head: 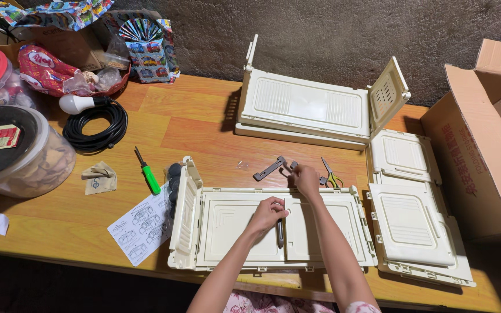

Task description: The person assembles a beige plastic storage cabinet by attaching two handles to a door panel, then connecting side panels and a base to form the main body. The person aligns and snaps the plastic components together by hand, then closes the door to test the fit.

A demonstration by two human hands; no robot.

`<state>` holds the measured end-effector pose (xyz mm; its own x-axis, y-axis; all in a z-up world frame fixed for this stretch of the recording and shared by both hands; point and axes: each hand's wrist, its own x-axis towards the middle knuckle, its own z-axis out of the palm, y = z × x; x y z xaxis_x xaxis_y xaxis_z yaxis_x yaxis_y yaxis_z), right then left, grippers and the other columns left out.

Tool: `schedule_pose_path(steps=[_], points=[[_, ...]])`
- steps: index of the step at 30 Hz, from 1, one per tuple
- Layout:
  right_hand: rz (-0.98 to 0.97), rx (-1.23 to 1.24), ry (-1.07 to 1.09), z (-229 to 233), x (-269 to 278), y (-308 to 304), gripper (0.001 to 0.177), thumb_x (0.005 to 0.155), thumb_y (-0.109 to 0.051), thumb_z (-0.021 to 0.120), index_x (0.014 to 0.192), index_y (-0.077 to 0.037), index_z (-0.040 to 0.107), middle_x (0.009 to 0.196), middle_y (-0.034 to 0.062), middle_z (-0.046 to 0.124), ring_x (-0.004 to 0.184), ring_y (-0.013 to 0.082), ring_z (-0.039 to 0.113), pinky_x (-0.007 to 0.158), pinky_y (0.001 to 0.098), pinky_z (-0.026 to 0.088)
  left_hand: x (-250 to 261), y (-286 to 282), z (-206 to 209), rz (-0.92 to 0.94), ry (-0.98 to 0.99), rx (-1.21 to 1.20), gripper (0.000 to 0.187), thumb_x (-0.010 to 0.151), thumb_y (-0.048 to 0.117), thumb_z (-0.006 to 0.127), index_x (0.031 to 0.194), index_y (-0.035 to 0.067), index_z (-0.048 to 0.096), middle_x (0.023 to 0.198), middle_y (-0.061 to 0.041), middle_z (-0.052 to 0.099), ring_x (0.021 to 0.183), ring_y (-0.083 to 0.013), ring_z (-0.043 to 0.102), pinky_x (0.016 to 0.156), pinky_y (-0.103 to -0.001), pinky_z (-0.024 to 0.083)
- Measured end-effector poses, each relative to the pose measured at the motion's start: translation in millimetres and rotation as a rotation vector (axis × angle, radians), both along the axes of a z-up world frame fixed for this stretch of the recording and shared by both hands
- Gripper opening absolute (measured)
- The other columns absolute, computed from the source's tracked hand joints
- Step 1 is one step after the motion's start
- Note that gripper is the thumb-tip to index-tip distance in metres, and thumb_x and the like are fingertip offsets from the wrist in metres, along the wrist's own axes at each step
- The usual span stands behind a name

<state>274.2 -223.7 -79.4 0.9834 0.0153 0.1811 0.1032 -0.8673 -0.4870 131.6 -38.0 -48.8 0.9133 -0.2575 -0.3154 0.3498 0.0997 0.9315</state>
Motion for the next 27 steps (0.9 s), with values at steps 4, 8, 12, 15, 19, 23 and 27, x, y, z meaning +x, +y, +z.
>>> schedule_pose_path(steps=[4, 8, 12, 15, 19, 23, 27], points=[[0.030, 0.688, 0.096, 33.3, -26.1, -21.3, 0.017, 0.093, -0.015, 0.074, 0.107, -0.005, 0.074, 0.092, 0.0074, 0.075, 0.084, 0.0173, 0.067, 0.076, 0.0330, 0.050, -4.4, -3.3, 1.2, 0.019, -0.144, 0.069, 0.033, 0.085, 0.006, 0.079, 0.115, -0.003, 0.068, 0.091, -0.001, 0.070, 0.070, -0.0038, 0.053, 0.064, -0.021, 0.048], [0.116, 1.351, 0.341, 67.7, -81.3, -42.9, 0.028, 0.098, -0.005, 0.067, 0.124, 0.005, 0.063, 0.101, 0.0092, 0.073, 0.089, 0.0145, 0.064, 0.081, 0.0300, 0.051, -3.2, -8.2, -4.2, 0.050, -0.156, 0.037, 0.035, 0.085, 0.006, 0.079, 0.117, -0.004, 0.068, 0.096, -0.004, 0.071, 0.079, -0.0052, 0.060, 0.072, -0.021, 0.052], [0.130, 1.579, 0.481, 78.9, -145.7, -42.5, 0.044, 0.091, -0.007, 0.065, 0.134, -0.004, 0.056, 0.094, 0.0067, 0.067, 0.084, 0.0144, 0.066, 0.079, 0.0274, 0.056, 0.6, -17.1, -16.1, 0.070, -0.169, -0.106, 0.036, 0.087, 0.005, 0.078, 0.119, -0.005, 0.065, 0.101, -0.007, 0.072, 0.088, -0.0087, 0.069, 0.079, -0.022, 0.057], [0.188, 1.715, 0.515, 76.2, -177.5, -41.8, 0.041, 0.092, -0.008, 0.064, 0.132, -0.001, 0.056, 0.092, 0.0079, 0.067, 0.081, 0.0159, 0.066, 0.075, 0.0263, 0.056, -0.3, -24.0, -24.5, 0.124, -0.078, -0.194, 0.038, 0.088, 0.004, 0.075, 0.123, -0.004, 0.064, 0.102, -0.007, 0.073, 0.089, -0.0095, 0.069, 0.077, -0.023, 0.056], [0.163, 1.812, 0.530, 66.4, -198.0, -41.3, 0.032, 0.102, -0.013, 0.059, 0.130, 0.004, 0.058, 0.087, 0.0074, 0.065, 0.074, 0.0154, 0.063, 0.066, 0.0258, 0.053, -1.5, -27.6, -23.9, 0.122, -0.094, -0.248, 0.040, 0.089, 0.004, 0.074, 0.127, -0.003, 0.064, 0.106, -0.010, 0.076, 0.083, -0.0093, 0.067, 0.072, -0.024, 0.054], [0.082, 1.768, 0.562, 58.6, -206.0, -45.5, 0.030, 0.105, -0.012, 0.054, 0.128, 0.005, 0.060, 0.083, 0.0043, 0.062, 0.067, 0.0105, 0.057, 0.060, 0.0233, 0.047, -8.4, -27.8, -17.4, 0.130, -0.069, -0.261, 0.042, 0.089, 0.003, 0.074, 0.130, -0.003, 0.064, 0.111, -0.011, 0.076, 0.087, -0.0084, 0.068, 0.076, -0.024, 0.057], [0.075, 1.768, 0.551, 57.3, -206.9, -46.1, 0.032, 0.104, -0.009, 0.053, 0.130, 0.009, 0.059, 0.082, 0.0048, 0.061, 0.065, 0.0093, 0.054, 0.061, 0.0236, 0.046, -13.0, -27.8, -8.6, 0.112, -0.039, -0.307, 0.041, 0.090, 0.003, 0.073, 0.129, -0.005, 0.065, 0.114, -0.012, 0.076, 0.089, -0.0099, 0.070, 0.080, -0.024, 0.058]])
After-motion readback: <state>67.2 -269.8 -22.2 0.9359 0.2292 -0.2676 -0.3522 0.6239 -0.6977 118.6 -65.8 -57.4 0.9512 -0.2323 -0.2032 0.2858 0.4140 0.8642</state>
